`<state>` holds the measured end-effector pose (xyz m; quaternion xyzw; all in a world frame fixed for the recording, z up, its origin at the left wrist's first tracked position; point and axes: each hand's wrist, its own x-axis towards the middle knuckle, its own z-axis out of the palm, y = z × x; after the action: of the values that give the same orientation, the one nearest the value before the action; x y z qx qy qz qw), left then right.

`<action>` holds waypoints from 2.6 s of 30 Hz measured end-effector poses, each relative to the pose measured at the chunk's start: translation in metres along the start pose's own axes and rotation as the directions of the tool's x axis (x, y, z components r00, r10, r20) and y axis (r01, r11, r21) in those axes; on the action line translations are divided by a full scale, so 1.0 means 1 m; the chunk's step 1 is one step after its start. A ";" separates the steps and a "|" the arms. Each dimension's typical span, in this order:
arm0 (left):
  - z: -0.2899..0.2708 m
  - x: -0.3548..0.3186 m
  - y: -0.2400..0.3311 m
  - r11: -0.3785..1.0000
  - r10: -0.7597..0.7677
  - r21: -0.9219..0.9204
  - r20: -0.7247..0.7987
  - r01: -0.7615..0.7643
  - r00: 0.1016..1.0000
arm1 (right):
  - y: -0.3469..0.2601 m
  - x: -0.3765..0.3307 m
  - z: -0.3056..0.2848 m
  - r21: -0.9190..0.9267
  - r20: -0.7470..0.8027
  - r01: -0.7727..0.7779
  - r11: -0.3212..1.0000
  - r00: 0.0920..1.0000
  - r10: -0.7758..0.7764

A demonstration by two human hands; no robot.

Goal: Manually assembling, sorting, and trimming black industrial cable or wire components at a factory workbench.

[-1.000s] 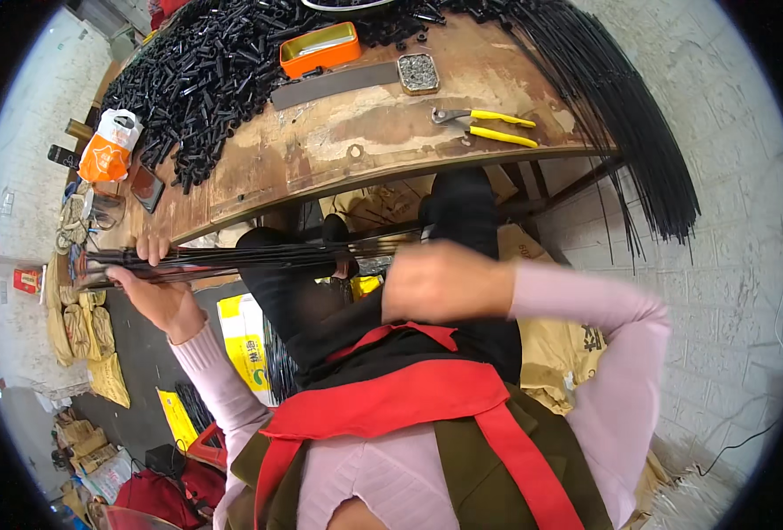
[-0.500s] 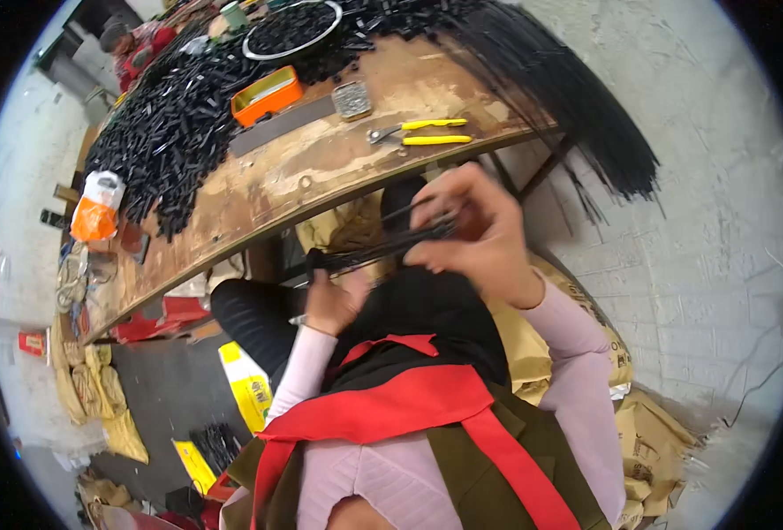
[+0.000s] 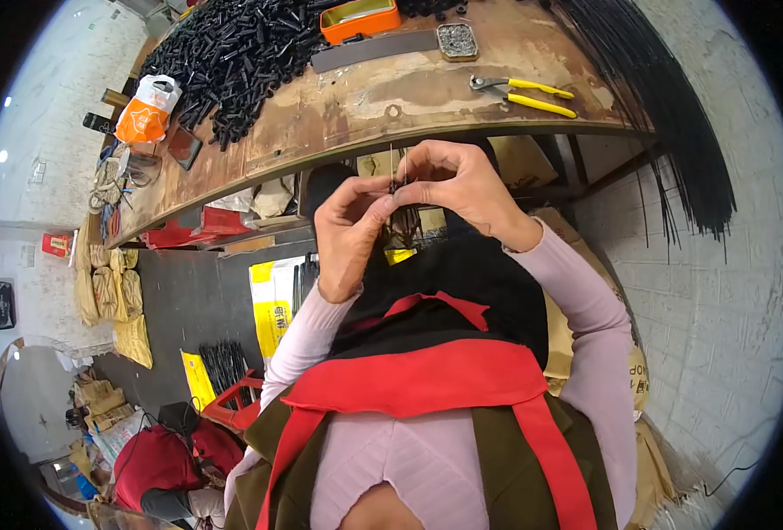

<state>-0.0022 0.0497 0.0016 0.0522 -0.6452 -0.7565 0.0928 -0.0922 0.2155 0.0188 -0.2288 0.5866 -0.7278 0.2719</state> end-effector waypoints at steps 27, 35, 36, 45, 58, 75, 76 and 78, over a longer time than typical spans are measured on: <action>-0.020 0.027 0.004 0.967 -0.055 -0.226 0.275 0.120 0.960 | -0.005 0.012 0.004 0.190 -0.025 0.108 0.976 0.994 -0.105; -0.021 0.081 0.007 0.975 -0.114 -0.175 0.141 0.138 0.983 | -0.045 0.104 -0.099 -0.583 0.161 0.214 0.783 0.976 -0.147; -0.021 0.089 0.008 0.969 -0.112 -0.201 0.157 0.143 0.981 | -0.046 0.126 -0.126 -0.771 0.111 0.245 0.589 0.961 -0.254; -0.017 0.121 -0.007 0.933 -0.150 -0.259 0.348 0.249 0.925 | 0.000 0.254 -0.262 -0.874 -0.031 0.154 0.461 0.929 -0.369; 0.009 0.108 0.018 0.959 -0.158 -0.156 0.400 0.236 0.903 | -0.089 0.102 -0.091 -0.448 0.196 -0.054 0.893 0.968 0.157; 0.006 0.026 0.053 0.990 -0.039 -0.112 0.372 0.087 0.927 | -0.100 0.018 -0.015 -0.330 0.129 0.061 0.942 0.992 -0.019; 0.006 0.023 0.054 0.991 -0.034 -0.111 0.368 0.081 0.929 | -0.101 0.015 -0.014 -0.354 0.140 0.083 0.932 0.990 -0.035; 0.008 0.019 0.056 0.986 -0.016 -0.148 0.359 0.074 0.933 | -0.102 0.012 -0.011 -0.378 0.153 0.107 0.920 0.987 -0.053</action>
<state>-0.0186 0.0449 0.0587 -0.0785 -0.5874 -0.8046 -0.0392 -0.1213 0.2326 0.1166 -0.3517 0.6876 -0.5913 0.2320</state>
